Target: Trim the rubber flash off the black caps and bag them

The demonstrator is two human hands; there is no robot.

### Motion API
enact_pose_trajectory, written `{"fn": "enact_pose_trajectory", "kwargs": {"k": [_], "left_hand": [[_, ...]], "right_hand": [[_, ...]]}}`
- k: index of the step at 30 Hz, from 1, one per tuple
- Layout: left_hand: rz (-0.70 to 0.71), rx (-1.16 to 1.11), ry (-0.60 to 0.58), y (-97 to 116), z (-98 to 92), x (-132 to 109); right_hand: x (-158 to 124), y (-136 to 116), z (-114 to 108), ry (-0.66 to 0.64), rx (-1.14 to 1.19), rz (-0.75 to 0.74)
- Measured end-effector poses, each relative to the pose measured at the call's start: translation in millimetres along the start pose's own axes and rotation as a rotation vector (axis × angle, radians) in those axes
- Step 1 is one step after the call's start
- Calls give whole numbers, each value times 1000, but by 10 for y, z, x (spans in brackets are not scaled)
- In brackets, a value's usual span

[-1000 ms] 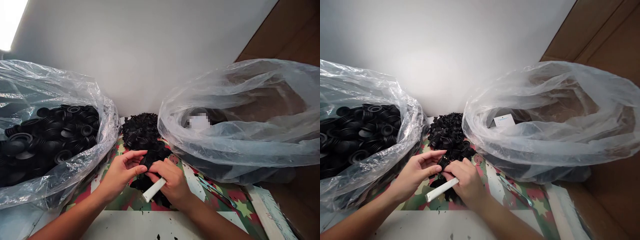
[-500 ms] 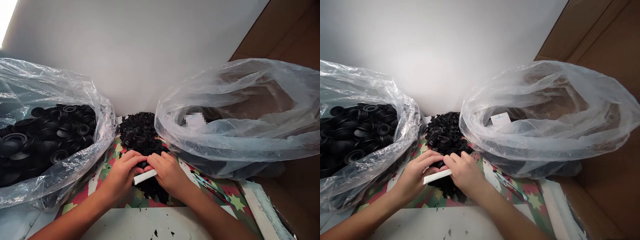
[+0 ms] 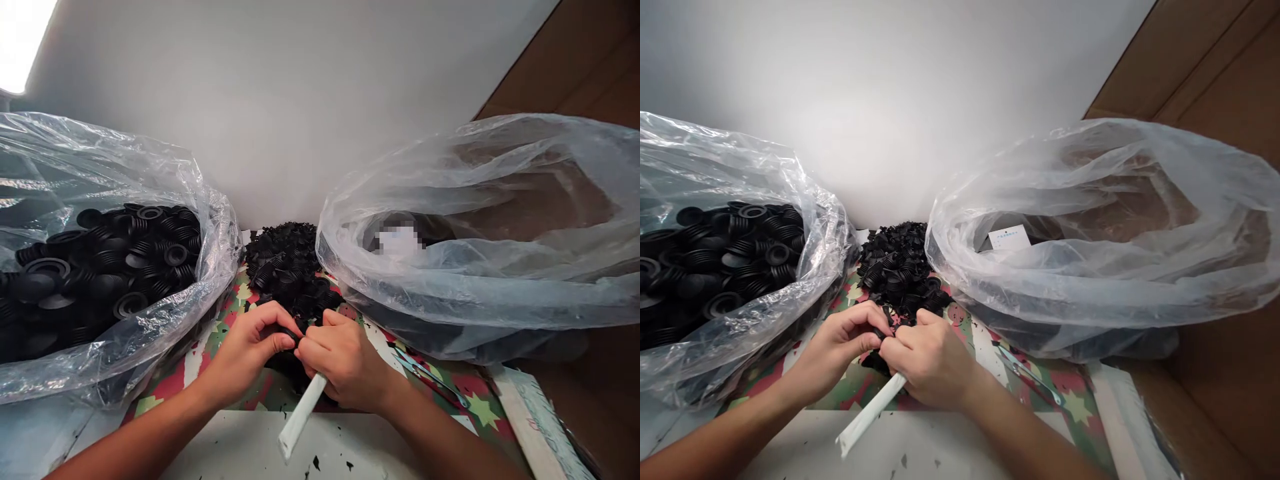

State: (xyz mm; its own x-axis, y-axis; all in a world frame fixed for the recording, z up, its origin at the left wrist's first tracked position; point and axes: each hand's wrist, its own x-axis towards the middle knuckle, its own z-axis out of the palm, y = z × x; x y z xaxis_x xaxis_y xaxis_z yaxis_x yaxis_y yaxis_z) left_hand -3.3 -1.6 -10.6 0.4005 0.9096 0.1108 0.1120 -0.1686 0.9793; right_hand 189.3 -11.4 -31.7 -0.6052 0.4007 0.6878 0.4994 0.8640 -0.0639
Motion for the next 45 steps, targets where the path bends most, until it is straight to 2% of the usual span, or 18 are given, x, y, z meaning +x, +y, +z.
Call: {"fn": "enact_pose_trajectory", "kwargs": {"k": [5,9,11,13,16,18,20,22,24,31,36,39,42,45], "left_hand": [[-275,-351,118,-12,147,-2],[-362,-501,327,-25,110,51],[-341,-493,331,-43,49,76],[-272,-427,255,-66,2,88],[-122,-244,237,-86,-25,83],[-68,-117,247,-82,-29,72],[-38,-3,237,-72,-31,59],[7,104,236,-65,-26,48],[61,198,238,-64,-11,40],[234,410,191,-87,64,8],[299,448,220,-89,86,-5],[263,422,254,-62,95,-5],[243,365,259,-34,76,-7],[255,288,277,-11,13,-6]], "right_hand": [[30,-51,6,75,-97,-29],[35,-160,87,126,-65,-97],[26,-176,131,124,-31,-76],[6,-129,156,121,-62,-3],[-39,7,148,76,-131,167],[-62,70,125,56,-57,321],[-64,78,101,118,82,443],[-44,42,85,220,188,495],[-16,-9,81,282,233,503],[-14,-50,129,297,236,492],[2,-89,125,284,-52,309],[28,-151,128,321,-60,237],[21,-142,132,335,11,267],[-36,3,108,377,30,416]]}}
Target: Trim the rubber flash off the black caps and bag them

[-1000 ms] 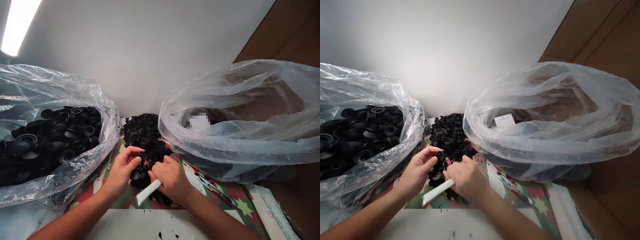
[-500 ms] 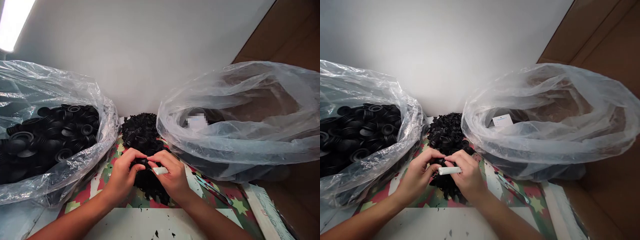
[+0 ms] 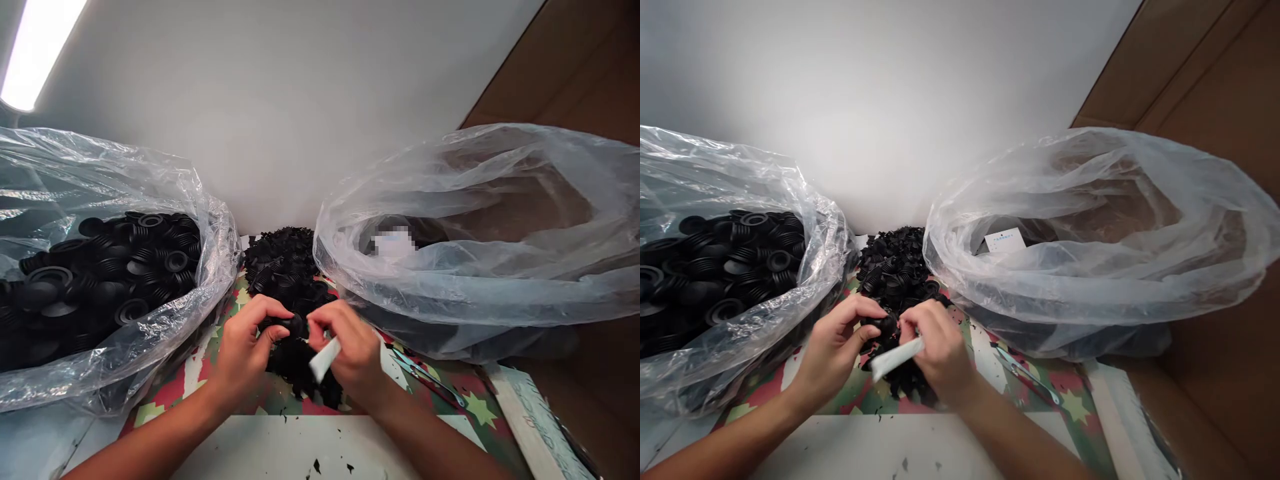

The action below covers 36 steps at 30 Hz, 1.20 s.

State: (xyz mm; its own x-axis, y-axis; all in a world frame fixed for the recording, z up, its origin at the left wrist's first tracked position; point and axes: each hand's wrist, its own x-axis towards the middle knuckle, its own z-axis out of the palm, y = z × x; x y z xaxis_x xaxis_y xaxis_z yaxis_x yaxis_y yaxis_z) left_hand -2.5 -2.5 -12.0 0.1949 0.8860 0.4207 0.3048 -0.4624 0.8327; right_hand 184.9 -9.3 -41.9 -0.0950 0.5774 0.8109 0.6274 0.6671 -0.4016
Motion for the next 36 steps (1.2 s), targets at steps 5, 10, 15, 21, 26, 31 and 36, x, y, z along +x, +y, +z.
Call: {"fn": "enact_pose_trajectory", "kwargs": {"k": [5,10,15,21,26,31,36], "left_hand": [[-153,-196,-57,-16,-86,49],[-291,-376,-95,-50,-70,54],[-311,-392,-132,-64,-33,35],[-205,-229,-97,-78,50,23],[-225,-263,-101,-36,53,20],[-295,-381,-109,-1,26,26],[-293,-357,-113,-33,0,29]], "right_hand": [[53,276,-81,-35,0,316],[63,209,-63,-248,214,293],[34,75,-68,-256,350,422],[27,-85,-33,-315,648,779],[59,-137,-31,-303,767,854],[76,-141,-67,-285,818,899],[59,-138,-47,-288,883,950]]}}
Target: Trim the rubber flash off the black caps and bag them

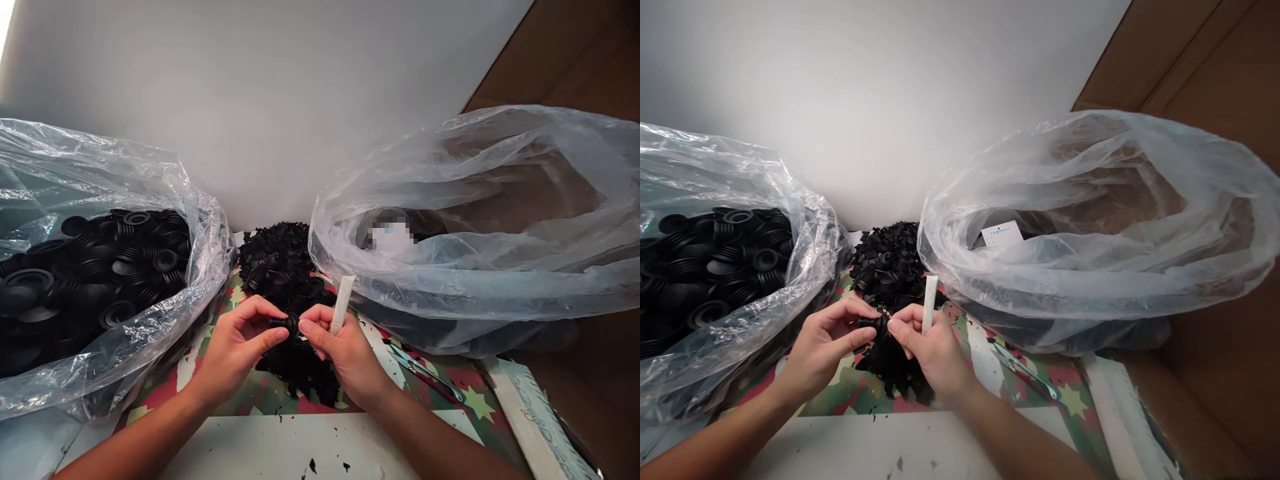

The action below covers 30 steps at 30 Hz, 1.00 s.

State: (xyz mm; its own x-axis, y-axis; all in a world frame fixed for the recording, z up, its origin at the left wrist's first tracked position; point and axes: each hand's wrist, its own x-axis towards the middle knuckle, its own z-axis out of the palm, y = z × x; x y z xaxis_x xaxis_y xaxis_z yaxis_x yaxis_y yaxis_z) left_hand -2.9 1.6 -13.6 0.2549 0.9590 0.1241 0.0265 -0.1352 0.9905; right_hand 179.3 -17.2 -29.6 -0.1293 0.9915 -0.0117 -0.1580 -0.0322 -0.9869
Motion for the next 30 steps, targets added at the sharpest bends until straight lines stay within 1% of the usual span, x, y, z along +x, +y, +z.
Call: {"fn": "enact_pose_trajectory", "kwargs": {"k": [2,4,6,8,9,10,11,13,14,16,18,21,26,30], "left_hand": [[2,26,3,-12,-18,5],[-3,52,7,-23,-36,12],[-10,73,5,-31,-51,22],[-6,99,3,-37,-62,28],[-2,113,1,-38,-64,29],[4,127,-1,-39,-64,28],[9,139,-3,-39,-62,26],[26,158,-9,-37,-56,21],[41,170,-12,-33,-52,21],[79,194,-13,-20,-47,25],[102,206,-13,-3,-46,35],[97,210,-13,15,-50,45],[79,207,-12,-3,-59,40],[128,239,-7,-15,-67,35]], "right_hand": [[3,9,1,-6,-20,-3],[4,5,-11,32,-80,-55],[0,-13,-42,136,-153,-184],[-10,-40,-90,252,-206,-362],[-18,-54,-116,279,-221,-431],[-26,-66,-142,278,-225,-473],[-34,-77,-164,256,-219,-488],[-50,-89,-192,170,-212,-502],[-57,-92,-196,125,-232,-533],[-68,-91,-185,78,-317,-651],[-75,-84,-163,89,-405,-753],[-79,-67,-139,114,-458,-787],[-61,-57,-154,26,-575,-838],[-47,-56,-160,-13,-628,-884]]}}
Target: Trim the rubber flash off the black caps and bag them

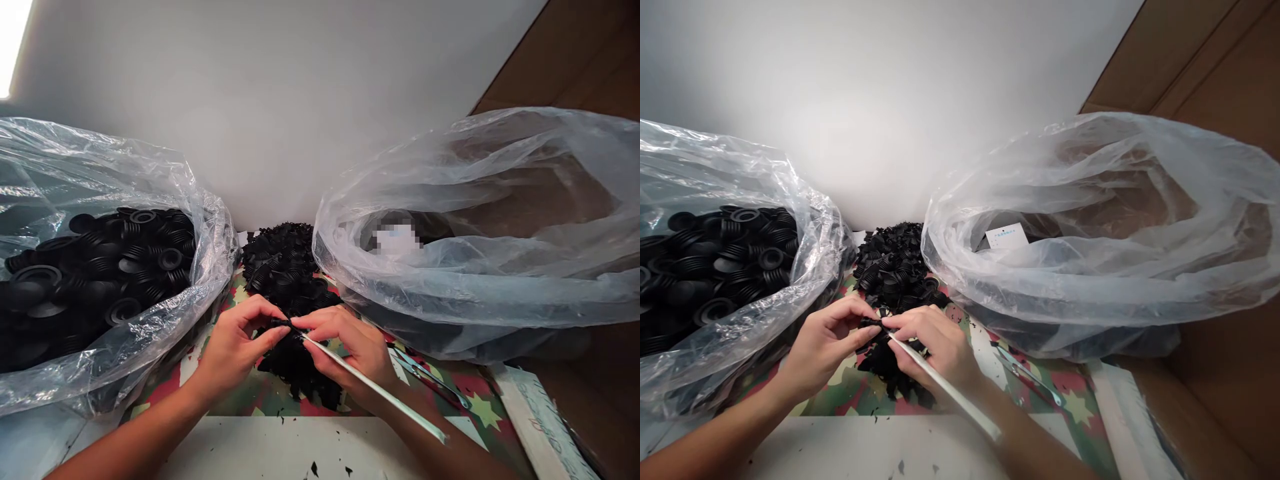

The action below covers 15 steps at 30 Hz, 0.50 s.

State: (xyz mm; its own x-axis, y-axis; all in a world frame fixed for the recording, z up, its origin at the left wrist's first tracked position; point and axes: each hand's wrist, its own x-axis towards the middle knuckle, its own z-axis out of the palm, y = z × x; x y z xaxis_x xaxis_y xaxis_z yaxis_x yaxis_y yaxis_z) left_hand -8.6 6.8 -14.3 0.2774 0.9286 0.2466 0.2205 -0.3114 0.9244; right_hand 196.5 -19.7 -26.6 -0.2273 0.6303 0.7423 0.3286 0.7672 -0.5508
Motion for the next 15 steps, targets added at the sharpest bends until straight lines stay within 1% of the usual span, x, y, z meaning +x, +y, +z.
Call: {"fn": "enact_pose_trajectory", "kwargs": {"k": [5,8,11,15], "left_hand": [[25,42,0,13,7,2],[41,63,3,19,17,2],[57,90,5,11,24,-3],[85,162,27,8,26,-9]], "right_hand": [[-1,16,15,-6,-36,-19],[7,22,20,1,-66,-55],[16,6,40,2,-136,-123],[10,-22,103,2,-323,-245]]}}
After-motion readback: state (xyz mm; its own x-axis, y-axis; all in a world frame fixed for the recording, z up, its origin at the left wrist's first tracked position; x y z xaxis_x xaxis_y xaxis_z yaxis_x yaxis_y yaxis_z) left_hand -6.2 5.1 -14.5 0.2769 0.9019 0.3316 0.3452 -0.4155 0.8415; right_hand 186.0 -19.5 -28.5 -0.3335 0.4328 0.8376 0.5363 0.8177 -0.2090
